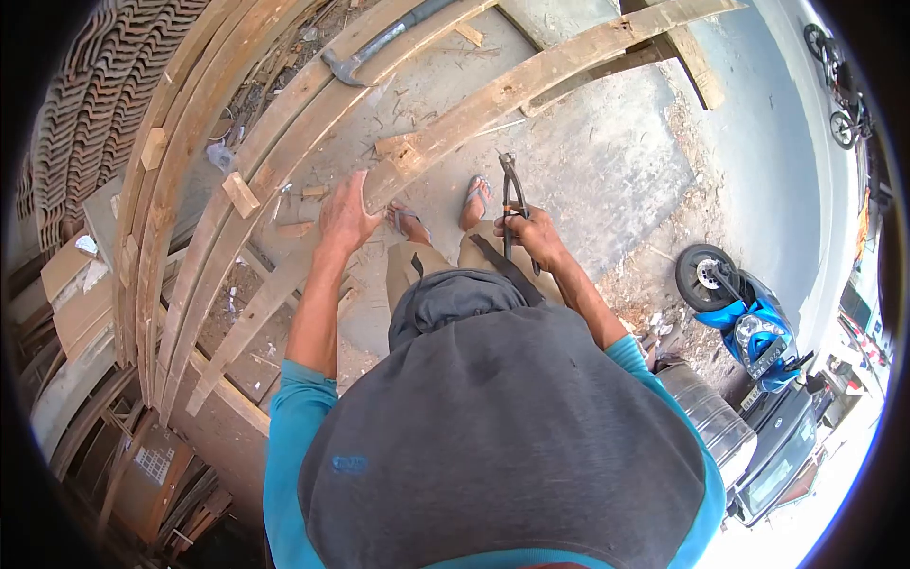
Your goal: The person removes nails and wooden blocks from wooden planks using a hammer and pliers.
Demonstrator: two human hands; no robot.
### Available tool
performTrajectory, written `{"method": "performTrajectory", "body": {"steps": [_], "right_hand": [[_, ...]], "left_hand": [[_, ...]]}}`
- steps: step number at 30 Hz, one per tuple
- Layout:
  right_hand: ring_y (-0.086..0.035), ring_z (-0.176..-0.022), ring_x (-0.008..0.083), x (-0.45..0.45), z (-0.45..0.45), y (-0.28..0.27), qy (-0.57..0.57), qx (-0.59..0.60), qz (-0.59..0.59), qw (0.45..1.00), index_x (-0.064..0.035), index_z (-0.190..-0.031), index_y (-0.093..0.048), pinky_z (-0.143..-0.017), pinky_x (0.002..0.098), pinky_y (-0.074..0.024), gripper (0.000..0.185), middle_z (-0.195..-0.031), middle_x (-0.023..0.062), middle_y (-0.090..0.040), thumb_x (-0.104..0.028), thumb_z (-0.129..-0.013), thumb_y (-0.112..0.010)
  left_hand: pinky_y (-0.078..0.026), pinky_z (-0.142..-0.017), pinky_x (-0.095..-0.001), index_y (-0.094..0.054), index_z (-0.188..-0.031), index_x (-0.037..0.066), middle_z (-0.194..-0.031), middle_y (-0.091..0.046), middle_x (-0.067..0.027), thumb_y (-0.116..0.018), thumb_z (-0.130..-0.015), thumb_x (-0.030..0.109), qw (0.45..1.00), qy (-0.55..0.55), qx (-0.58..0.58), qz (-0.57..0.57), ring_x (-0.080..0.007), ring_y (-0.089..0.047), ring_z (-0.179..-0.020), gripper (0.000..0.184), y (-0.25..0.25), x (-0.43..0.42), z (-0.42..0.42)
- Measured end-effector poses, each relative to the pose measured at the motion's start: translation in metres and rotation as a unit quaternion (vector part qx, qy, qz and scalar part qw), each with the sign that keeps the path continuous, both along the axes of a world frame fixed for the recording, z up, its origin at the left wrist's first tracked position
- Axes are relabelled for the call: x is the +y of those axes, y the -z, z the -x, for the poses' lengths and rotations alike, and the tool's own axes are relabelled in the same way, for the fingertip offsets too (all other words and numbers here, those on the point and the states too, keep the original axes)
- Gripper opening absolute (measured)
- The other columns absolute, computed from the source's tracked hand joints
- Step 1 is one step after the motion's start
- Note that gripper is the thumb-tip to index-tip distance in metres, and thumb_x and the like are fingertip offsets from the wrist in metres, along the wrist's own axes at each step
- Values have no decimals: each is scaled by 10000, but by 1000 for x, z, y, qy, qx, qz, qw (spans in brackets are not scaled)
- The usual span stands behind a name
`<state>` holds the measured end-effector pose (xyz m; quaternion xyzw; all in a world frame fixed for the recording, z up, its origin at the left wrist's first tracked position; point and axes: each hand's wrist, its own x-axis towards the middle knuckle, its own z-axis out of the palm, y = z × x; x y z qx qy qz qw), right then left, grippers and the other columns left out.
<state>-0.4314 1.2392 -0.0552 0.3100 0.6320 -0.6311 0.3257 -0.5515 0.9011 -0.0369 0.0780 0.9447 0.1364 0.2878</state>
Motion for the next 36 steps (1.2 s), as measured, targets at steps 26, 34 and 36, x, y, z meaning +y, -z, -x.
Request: {"method": "performTrajectory", "body": {"steps": [26, 34, 36], "right_hand": [[-733, -960, 280, 42, -40, -2, 201, 53, 32, 978, 114, -1324, -492, -857, 422, -619, 400, -1074, 203, -711, -76, -973, -504], [-738, -943, 201, -14, -70, -40, 148, -1, 26, 989, -25, -1442, -489, -755, 369, -574, 495, -1090, 111, -727, -84, -951, -480], [-738, -916, 201, -22, -78, -40, 144, -14, 13, 989, -25, -1431, -504, -754, 359, -575, 495, -1078, 114, -726, -92, -941, -490]], "left_hand": [[-513, -894, -520, -713, -1105, 56, -1057, -700, -218, -816, -769, 312, 995, 23, 88, -35, -425, -654, -1030, 435, -6, 20, -48], [-535, -884, -522, -695, -1148, 73, -1070, -733, -231, -788, -803, 395, 999, -40, 4, -27, -422, -691, -1035, 481, -18, 24, -48], [-534, -879, -526, -692, -1153, 75, -1068, -734, -228, -788, -804, 394, 999, -35, 2, -16, -420, -692, -1033, 482, -16, 19, -54]]}}
